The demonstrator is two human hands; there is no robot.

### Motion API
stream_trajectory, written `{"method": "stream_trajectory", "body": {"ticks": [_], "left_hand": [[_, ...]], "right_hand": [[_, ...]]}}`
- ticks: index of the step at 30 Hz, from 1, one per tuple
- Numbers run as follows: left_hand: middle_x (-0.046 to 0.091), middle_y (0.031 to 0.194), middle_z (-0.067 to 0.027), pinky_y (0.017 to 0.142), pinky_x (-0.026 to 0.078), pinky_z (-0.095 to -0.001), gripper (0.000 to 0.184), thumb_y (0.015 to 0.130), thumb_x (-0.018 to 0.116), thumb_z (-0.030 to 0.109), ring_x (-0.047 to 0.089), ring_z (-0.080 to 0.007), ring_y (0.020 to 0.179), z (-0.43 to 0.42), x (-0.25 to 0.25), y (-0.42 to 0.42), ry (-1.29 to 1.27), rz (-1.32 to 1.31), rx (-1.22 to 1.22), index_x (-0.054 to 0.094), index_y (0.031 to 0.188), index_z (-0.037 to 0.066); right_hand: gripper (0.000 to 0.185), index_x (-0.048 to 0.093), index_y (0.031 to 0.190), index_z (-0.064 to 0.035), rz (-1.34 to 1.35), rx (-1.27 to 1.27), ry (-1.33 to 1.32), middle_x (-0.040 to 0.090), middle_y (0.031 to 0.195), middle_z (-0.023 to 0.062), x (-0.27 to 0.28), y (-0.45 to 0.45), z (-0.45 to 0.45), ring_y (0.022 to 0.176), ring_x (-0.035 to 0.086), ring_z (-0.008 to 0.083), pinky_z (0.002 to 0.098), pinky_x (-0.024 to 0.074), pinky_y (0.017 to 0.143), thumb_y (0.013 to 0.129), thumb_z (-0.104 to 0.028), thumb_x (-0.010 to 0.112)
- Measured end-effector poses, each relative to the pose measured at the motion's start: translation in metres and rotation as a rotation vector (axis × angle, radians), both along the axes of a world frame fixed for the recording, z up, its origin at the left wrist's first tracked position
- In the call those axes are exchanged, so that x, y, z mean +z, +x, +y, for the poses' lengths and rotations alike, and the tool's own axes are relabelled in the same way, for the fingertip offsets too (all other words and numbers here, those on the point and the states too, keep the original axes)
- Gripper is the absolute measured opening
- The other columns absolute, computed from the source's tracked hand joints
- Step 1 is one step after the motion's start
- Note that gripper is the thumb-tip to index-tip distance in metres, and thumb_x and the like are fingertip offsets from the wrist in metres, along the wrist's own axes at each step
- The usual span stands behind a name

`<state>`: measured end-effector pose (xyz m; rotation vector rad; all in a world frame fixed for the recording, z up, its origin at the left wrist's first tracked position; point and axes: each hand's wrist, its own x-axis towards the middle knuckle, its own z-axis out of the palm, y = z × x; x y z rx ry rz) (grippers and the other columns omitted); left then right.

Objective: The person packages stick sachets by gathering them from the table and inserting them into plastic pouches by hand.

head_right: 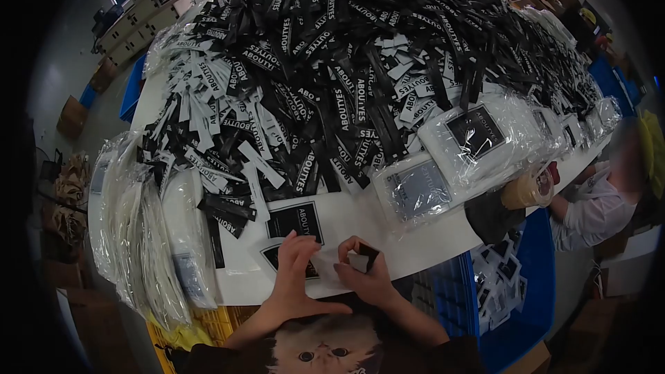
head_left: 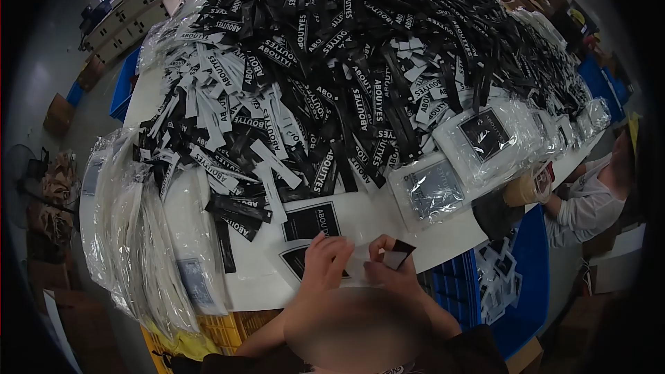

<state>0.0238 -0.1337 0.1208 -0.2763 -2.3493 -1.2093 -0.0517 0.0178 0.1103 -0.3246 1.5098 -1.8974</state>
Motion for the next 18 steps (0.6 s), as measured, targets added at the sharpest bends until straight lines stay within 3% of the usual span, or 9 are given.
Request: {"method": "stream_trajectory", "body": {"ticks": [4,6,7,11,13,14,15,17,18], "left_hand": [[0.044,0.115,-0.0159,0.092,0.032,-0.0467,0.087,0.057,0.081,0.03,0.043,-0.0314,0.107,0.011,-0.006,-0.001,-0.068,-0.145,0.186,0.038,0.127,-0.001],[0.044,0.115,-0.0161,0.09,0.031,-0.0447,0.09,0.057,0.08,0.031,0.043,-0.0309,0.105,0.007,-0.007,-0.002,-0.077,-0.224,0.203,0.036,0.129,-0.002],[0.043,0.115,-0.0163,0.089,0.031,-0.0429,0.091,0.058,0.08,0.033,0.042,-0.0307,0.105,0.004,-0.005,-0.003,-0.105,-0.273,0.198,0.035,0.129,-0.002],[0.043,0.116,-0.0166,0.089,0.03,-0.0401,0.094,0.059,0.078,0.036,0.041,-0.0301,0.105,0.001,-0.009,-0.004,-0.204,-0.388,0.157,0.033,0.131,-0.003],[0.043,0.117,-0.0166,0.089,0.03,-0.0401,0.094,0.059,0.078,0.037,0.041,-0.03,0.105,0.004,-0.007,-0.006,-0.198,-0.396,0.137,0.032,0.131,-0.003],[0.043,0.117,-0.0166,0.089,0.03,-0.0401,0.095,0.059,0.078,0.037,0.041,-0.03,0.105,0.006,-0.006,-0.006,-0.192,-0.406,0.119,0.032,0.132,-0.003],[0.043,0.117,-0.0166,0.089,0.03,-0.0401,0.095,0.059,0.078,0.037,0.041,-0.03,0.105,0.008,-0.003,-0.005,-0.194,-0.405,0.116,0.032,0.132,-0.003],[0.043,0.118,-0.0169,0.09,0.029,-0.0401,0.095,0.06,0.078,0.036,0.041,-0.0299,0.105,0.009,0.002,-0.005,-0.09,-0.346,0.099,0.031,0.132,-0.002],[0.043,0.118,-0.0169,0.09,0.029,-0.0401,0.095,0.06,0.078,0.036,0.041,-0.0299,0.105,0.008,-0.001,-0.005,-0.092,-0.342,0.098,0.031,0.132,-0.002]], "right_hand": [[0.013,0.053,0.092,-0.0016,-0.001,-0.122,-0.025,0.054,0.079,-0.0006,-0.005,-0.002,0.005,0.07,0.049,0.0072,0.0209,0.0404,0.065,0.08,-0.001,0.058],[0.019,0.055,0.1,-0.0008,0.364,-0.292,0.036,0.058,0.087,0.0043,-0.01,-0.013,0.011,0.079,0.053,0.0116,0.024,0.0419,0.073,0.081,0.0,0.056],[0.017,0.056,0.1,0.0014,0.662,-0.283,0.264,0.061,0.098,0.0124,-0.011,-0.023,0.018,0.088,0.056,0.0149,0.0264,0.0455,0.075,0.084,-0.001,0.052],[0.017,0.055,0.103,0.001,0.659,-0.219,0.278,0.057,0.11,0.018,-0.009,-0.028,0.026,0.098,0.055,0.0185,0.031,0.0443,0.086,0.09,-0.007,0.048],[0.022,0.052,0.107,0.0013,0.306,-0.434,-0.378,0.055,0.113,0.0224,-0.005,-0.02,0.02,0.107,0.053,0.0237,0.0345,0.0422,0.092,0.095,-0.014,0.042],[0.027,0.05,0.109,0.0021,0.236,-0.388,-0.501,0.055,0.113,0.0248,0.002,-0.02,0.017,0.111,0.052,0.0275,0.0378,0.0391,0.097,0.097,-0.017,0.037],[0.027,0.05,0.109,0.0021,0.237,-0.392,-0.502,0.055,0.113,0.0248,0.005,-0.018,0.015,0.111,0.052,0.0275,0.0378,0.0391,0.097,0.097,-0.017,0.037],[0.028,0.051,0.11,0.0034,0.045,-0.109,-0.201,0.056,0.114,0.0231,0.01,-0.017,0.011,0.11,0.052,0.0269,0.0374,0.0391,0.096,0.096,-0.017,0.04],[0.03,0.051,0.115,0.0048,0.183,-0.019,-0.092,0.058,0.113,0.0197,0.004,-0.019,0.005,0.107,0.054,0.0236,0.0345,0.0412,0.094,0.095,-0.017,0.043]]}}
